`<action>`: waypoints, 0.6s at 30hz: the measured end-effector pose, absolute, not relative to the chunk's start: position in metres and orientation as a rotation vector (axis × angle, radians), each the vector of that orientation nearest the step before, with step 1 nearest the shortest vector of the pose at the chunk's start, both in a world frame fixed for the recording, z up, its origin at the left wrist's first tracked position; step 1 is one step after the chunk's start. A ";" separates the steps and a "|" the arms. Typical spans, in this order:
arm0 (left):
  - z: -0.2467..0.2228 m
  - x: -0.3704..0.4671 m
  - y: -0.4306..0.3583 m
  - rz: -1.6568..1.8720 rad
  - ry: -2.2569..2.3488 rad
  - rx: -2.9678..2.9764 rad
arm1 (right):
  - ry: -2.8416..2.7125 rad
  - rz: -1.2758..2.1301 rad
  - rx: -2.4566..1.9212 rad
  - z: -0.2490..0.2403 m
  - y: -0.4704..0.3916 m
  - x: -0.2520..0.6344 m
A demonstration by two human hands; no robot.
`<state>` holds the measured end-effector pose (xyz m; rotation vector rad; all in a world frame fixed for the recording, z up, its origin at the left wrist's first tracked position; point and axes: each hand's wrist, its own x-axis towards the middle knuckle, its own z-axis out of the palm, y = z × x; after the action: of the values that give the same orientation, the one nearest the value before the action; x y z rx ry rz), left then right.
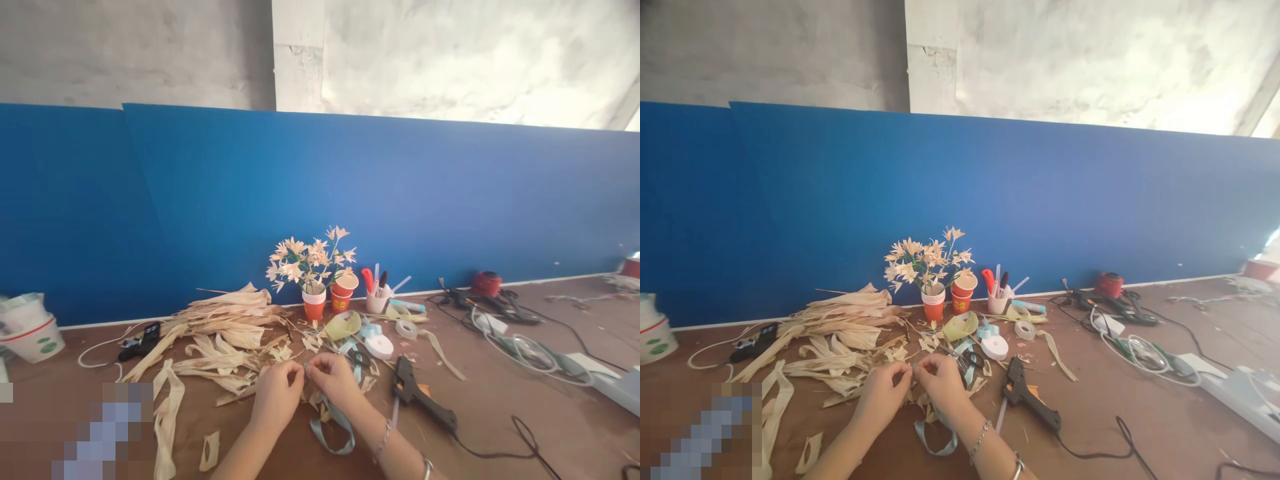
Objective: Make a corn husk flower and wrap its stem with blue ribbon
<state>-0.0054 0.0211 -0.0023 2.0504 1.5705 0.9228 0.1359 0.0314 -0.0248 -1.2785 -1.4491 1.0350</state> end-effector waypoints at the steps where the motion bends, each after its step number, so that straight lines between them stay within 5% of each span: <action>1: -0.002 -0.004 0.020 0.930 1.612 2.085 | -1.459 1.023 -1.281 -0.025 0.031 0.135; 18: -0.005 -0.003 0.023 1.052 1.455 1.873 | -1.349 1.112 -1.215 -0.016 0.028 0.131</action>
<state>-0.0028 0.0231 -0.0050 1.8725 1.4551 1.0524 0.1306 0.0282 -0.0161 -1.2148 -1.3494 1.1123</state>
